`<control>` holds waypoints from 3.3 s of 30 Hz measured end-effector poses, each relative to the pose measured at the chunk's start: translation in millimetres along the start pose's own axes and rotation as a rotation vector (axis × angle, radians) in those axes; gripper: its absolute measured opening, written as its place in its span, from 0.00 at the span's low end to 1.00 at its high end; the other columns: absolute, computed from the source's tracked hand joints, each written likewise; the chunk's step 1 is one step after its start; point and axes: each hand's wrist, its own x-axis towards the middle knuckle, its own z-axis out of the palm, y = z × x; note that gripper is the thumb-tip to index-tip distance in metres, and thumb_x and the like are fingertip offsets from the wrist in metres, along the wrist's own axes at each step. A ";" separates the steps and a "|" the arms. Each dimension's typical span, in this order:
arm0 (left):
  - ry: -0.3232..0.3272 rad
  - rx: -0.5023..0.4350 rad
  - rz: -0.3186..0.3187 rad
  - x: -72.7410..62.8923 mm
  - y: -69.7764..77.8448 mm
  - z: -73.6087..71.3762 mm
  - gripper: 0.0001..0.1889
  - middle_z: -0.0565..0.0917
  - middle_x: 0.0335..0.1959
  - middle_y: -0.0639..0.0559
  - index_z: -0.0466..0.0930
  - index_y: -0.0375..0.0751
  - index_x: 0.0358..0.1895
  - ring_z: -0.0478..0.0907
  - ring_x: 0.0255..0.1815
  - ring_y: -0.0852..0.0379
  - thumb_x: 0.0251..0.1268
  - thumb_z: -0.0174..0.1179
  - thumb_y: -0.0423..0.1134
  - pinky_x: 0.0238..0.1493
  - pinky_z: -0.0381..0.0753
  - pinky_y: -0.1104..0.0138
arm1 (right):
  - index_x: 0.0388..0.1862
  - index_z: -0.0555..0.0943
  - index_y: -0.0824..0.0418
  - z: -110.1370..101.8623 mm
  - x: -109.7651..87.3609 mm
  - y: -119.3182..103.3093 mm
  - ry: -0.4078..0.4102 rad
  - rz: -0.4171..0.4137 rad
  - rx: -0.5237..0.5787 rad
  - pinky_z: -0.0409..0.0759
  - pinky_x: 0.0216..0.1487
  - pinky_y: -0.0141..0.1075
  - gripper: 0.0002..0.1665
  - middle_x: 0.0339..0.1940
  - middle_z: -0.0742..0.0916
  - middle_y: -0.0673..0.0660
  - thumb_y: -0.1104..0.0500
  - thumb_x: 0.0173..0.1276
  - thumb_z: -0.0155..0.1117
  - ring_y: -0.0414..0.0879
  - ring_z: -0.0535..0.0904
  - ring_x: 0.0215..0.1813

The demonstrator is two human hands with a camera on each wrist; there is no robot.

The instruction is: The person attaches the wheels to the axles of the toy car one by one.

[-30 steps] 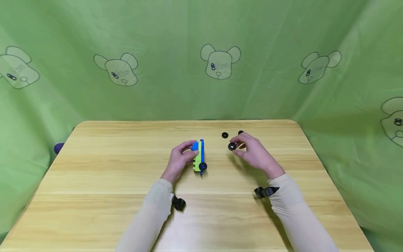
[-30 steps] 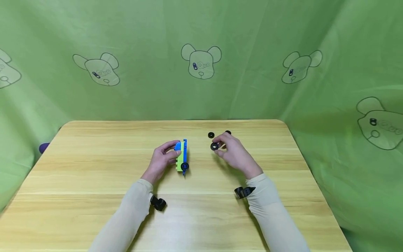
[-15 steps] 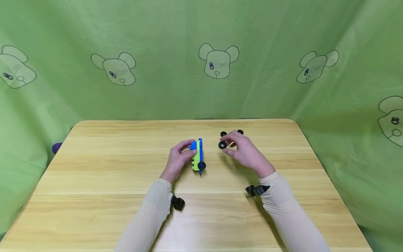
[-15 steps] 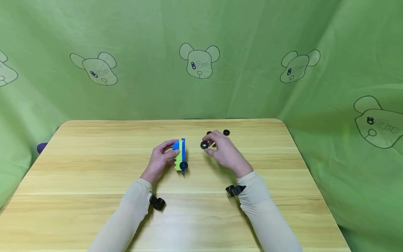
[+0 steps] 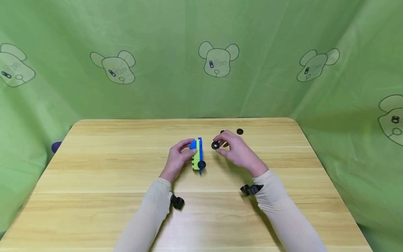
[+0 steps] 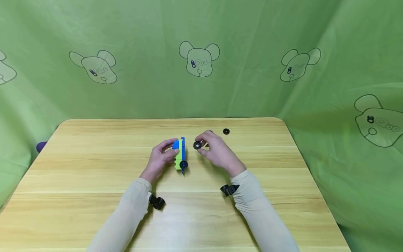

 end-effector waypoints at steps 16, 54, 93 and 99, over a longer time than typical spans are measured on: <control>-0.021 -0.008 0.016 0.2 1.5 1.4 0.25 0.76 0.55 0.41 0.76 0.38 0.63 0.81 0.44 0.50 0.60 0.66 0.29 0.46 0.85 0.57 | 0.53 0.80 0.65 16.9 4.0 -9.8 0.029 -0.058 0.040 0.81 0.49 0.43 0.19 0.47 0.81 0.53 0.67 0.62 0.70 0.47 0.78 0.46; -0.082 -0.043 -0.013 -3.7 0.5 0.1 0.25 0.77 0.57 0.37 0.73 0.33 0.64 0.80 0.47 0.50 0.63 0.64 0.29 0.48 0.84 0.55 | 0.54 0.79 0.63 39.9 12.6 -11.3 0.039 -0.031 0.066 0.80 0.50 0.42 0.20 0.49 0.80 0.52 0.67 0.62 0.71 0.47 0.77 0.48; 0.012 -0.036 -0.036 -1.9 0.4 4.9 0.23 0.76 0.60 0.41 0.76 0.35 0.62 0.81 0.39 0.55 0.64 0.66 0.35 0.37 0.84 0.67 | 0.47 0.80 0.63 53.2 12.0 -7.0 0.122 0.211 0.295 0.82 0.45 0.38 0.10 0.39 0.84 0.55 0.59 0.71 0.63 0.48 0.80 0.42; -0.005 -0.052 -0.030 -1.8 1.4 4.0 0.23 0.74 0.61 0.39 0.75 0.33 0.63 0.82 0.40 0.55 0.65 0.65 0.35 0.43 0.85 0.65 | 0.49 0.81 0.66 53.6 11.7 -6.0 0.053 0.253 0.411 0.83 0.43 0.45 0.12 0.39 0.86 0.61 0.59 0.74 0.60 0.58 0.82 0.42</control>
